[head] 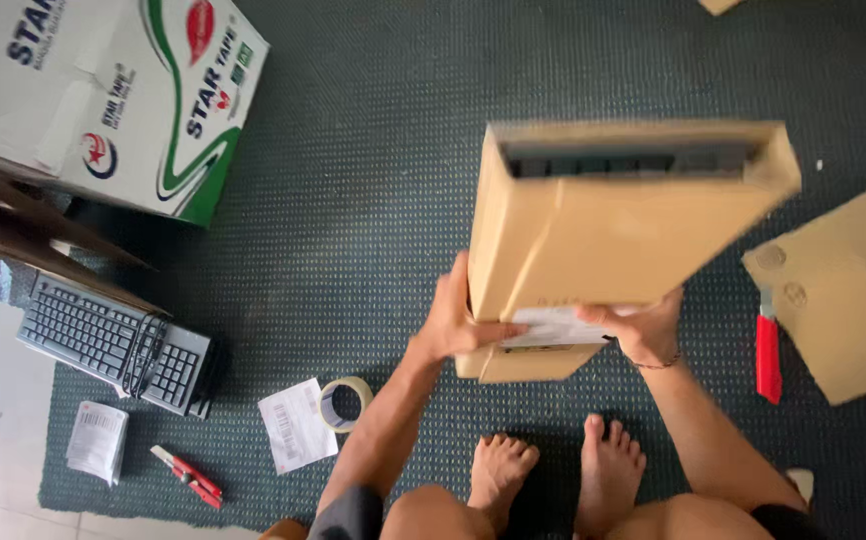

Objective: The person kneels on a floor mat and packs a cardboard shipping box. They cut cardboard with a utility knife, apply clear packing tape over the shipping label, fold cardboard strips around the box, and tape the strips in place to secure the package.

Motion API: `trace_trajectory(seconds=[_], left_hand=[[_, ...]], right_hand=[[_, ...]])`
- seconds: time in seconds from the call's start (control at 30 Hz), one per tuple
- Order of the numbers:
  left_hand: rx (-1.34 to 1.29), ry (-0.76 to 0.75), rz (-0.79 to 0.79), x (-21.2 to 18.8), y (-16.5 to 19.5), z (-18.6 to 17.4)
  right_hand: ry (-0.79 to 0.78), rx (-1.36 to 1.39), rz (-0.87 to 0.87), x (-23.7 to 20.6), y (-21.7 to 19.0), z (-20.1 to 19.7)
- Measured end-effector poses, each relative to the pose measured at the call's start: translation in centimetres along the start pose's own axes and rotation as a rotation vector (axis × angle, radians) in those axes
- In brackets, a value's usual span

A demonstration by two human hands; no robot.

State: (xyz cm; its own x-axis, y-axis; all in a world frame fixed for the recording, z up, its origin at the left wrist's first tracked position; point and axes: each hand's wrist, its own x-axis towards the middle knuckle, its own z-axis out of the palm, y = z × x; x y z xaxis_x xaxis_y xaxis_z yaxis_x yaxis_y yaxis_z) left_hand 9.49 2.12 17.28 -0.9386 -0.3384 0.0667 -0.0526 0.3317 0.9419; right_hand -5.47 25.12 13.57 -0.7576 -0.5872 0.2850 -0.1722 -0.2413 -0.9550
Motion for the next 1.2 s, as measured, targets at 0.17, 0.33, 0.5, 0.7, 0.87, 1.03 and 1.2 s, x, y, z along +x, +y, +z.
trace_trajectory(seconds=[0.17,0.33,0.5,0.7,0.87,1.03,1.2], left_hand=[[-0.314,-0.025,-0.28,3.9,-2.3,0.3],[-0.44,-0.102,-0.581,5.8,-7.4,1.4],[-0.433,-0.274,-0.525,6.5,-11.5,2.6],[-0.186,-0.444,-0.452,10.7,-16.8,6.1],[0.215,-0.593,-0.175,12.8,-19.3,8.8],[0.298,-0.581,-0.084,11.6,-18.4,9.3],[0.711,-0.627,-0.265,10.2,-14.3,11.8]], right_hand=[[0.157,-0.13,0.25,1.4,0.5,1.5],[0.137,0.126,0.33,-0.9,3.8,2.8],[0.113,0.09,0.293,-5.6,8.3,2.9],[0.373,-0.061,0.449,-8.6,12.0,4.6],[0.403,-0.03,1.012,-10.6,11.3,5.1],[0.255,0.091,0.709,-10.1,8.0,4.1],[-0.418,-0.595,0.696,-6.5,2.8,-2.3]])
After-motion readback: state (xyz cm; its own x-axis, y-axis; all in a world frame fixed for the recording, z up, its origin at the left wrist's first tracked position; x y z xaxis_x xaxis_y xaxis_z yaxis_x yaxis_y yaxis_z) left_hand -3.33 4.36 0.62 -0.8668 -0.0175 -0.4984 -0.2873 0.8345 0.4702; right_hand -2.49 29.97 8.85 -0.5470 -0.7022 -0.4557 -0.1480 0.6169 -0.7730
